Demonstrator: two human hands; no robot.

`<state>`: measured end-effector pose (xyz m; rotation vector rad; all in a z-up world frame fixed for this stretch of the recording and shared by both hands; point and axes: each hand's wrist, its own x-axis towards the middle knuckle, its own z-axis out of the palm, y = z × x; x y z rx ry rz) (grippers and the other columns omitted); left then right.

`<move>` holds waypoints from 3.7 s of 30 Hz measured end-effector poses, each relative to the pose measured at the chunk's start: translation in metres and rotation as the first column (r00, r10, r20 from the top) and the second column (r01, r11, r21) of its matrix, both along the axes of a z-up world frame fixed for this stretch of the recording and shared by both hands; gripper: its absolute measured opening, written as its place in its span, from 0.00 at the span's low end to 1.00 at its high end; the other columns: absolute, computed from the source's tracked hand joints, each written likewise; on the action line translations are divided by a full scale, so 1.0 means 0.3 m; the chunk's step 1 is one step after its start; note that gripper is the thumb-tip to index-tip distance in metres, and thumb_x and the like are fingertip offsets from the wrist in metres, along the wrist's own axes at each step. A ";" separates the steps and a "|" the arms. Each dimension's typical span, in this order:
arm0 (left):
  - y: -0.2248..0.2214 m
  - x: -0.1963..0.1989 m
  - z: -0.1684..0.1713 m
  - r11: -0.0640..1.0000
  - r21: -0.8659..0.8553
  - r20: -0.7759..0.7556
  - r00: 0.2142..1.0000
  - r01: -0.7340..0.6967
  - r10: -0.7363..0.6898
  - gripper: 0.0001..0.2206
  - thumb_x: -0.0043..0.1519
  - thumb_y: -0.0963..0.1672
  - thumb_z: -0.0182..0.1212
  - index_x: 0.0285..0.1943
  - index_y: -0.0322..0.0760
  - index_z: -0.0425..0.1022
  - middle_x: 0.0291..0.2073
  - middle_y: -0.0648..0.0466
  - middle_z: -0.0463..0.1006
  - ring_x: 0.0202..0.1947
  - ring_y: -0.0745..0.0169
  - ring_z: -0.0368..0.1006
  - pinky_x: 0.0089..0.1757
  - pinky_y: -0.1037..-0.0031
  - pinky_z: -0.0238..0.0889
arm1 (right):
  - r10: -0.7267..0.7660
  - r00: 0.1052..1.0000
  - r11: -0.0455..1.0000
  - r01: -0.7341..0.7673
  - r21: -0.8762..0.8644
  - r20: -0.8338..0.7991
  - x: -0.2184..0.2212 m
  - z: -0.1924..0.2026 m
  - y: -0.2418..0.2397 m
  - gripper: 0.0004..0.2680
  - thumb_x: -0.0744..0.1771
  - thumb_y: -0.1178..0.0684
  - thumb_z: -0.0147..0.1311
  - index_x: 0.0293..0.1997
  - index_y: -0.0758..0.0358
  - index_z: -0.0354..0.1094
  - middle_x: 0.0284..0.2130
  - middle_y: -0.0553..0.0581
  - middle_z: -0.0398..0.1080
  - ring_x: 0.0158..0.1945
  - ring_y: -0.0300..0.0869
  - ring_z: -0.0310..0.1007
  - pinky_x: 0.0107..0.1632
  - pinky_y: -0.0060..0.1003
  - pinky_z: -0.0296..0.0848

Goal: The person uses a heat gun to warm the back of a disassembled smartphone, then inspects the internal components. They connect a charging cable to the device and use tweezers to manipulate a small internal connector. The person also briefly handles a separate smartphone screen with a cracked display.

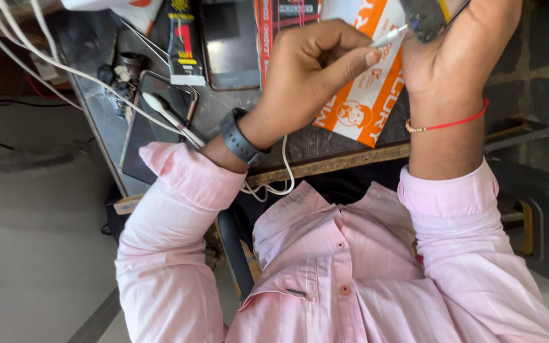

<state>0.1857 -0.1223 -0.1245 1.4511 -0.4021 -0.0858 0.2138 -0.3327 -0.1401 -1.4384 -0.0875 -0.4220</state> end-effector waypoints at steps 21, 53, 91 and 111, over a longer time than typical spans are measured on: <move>0.007 0.000 0.011 0.992 0.102 -0.050 0.996 -0.074 0.080 0.10 0.67 0.41 0.66 0.31 0.31 0.75 0.20 0.66 0.68 0.22 0.83 0.56 0.25 0.80 0.48 | 0.125 0.992 0.892 -0.126 0.433 0.030 0.001 0.022 0.049 0.03 0.76 0.60 0.53 0.49 0.63 0.62 0.41 0.50 0.65 0.43 0.36 0.66 0.51 0.36 0.68; -0.037 0.022 -0.073 0.995 0.000 -0.023 0.995 -0.095 0.095 0.11 0.63 0.45 0.66 0.33 0.31 0.79 0.22 0.61 0.77 0.24 0.80 0.66 0.27 0.78 0.63 | 0.277 0.958 0.817 -0.196 0.543 -0.071 0.047 -0.119 -0.059 0.08 0.78 0.54 0.51 0.59 0.70 0.63 0.50 0.60 0.67 0.55 0.47 0.70 0.62 0.42 0.71; -0.051 0.064 -0.141 0.934 -0.355 -0.186 0.982 -0.042 -0.026 0.14 0.72 0.43 0.58 0.61 0.24 0.71 0.38 0.55 0.79 0.37 0.74 0.72 0.38 0.78 0.68 | 0.316 0.947 0.891 -0.314 0.327 0.050 -0.003 0.071 0.081 0.12 0.74 0.53 0.49 0.62 0.72 0.62 0.52 0.59 0.68 0.55 0.44 0.71 0.63 0.41 0.71; -0.038 0.042 -0.115 0.875 -0.321 -0.299 0.837 0.364 -0.458 0.12 0.69 0.43 0.54 0.58 0.33 0.76 0.39 0.58 0.81 0.35 0.75 0.75 0.37 0.79 0.72 | 0.630 0.751 0.552 -0.613 0.566 0.199 -0.001 0.005 -0.006 0.10 0.73 0.50 0.61 0.56 0.61 0.66 0.43 0.55 0.73 0.46 0.42 0.75 0.52 0.40 0.75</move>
